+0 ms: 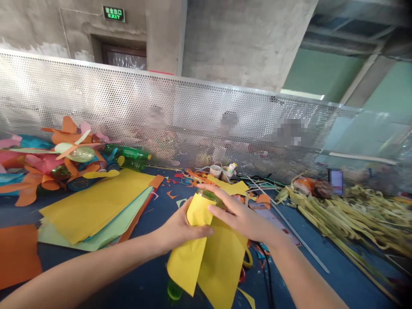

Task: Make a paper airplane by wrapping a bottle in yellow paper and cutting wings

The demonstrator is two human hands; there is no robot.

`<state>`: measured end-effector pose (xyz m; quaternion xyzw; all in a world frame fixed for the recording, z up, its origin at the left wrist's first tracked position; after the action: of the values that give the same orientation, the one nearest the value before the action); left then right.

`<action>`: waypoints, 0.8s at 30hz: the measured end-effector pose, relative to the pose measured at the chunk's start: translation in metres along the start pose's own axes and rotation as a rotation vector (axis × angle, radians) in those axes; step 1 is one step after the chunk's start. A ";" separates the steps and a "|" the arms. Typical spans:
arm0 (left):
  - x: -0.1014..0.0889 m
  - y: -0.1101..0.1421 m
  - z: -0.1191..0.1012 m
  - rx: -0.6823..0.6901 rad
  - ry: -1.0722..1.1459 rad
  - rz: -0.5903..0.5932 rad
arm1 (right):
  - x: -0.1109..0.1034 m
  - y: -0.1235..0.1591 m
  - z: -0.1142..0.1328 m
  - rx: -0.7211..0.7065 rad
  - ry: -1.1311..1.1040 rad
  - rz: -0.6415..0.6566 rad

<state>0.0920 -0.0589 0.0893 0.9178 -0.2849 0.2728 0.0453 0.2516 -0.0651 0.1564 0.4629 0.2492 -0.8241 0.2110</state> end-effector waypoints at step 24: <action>-0.034 -0.017 -0.003 -0.078 -0.509 0.080 | -0.008 -0.012 -0.045 0.157 -0.185 -0.078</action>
<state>0.0768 -0.0269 0.0753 0.9424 -0.3336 0.0235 -0.0036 0.2784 -0.0277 0.1463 0.3901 0.1811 -0.8878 0.1641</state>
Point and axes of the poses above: each hand's wrist, its own y-axis away from the middle knuckle, its own x-axis out of the palm, z = x × y, the point moved 2 cm from there along -y, towards the middle knuckle, and after that the axes turned 14 degrees about y, right-handed, at the moved point
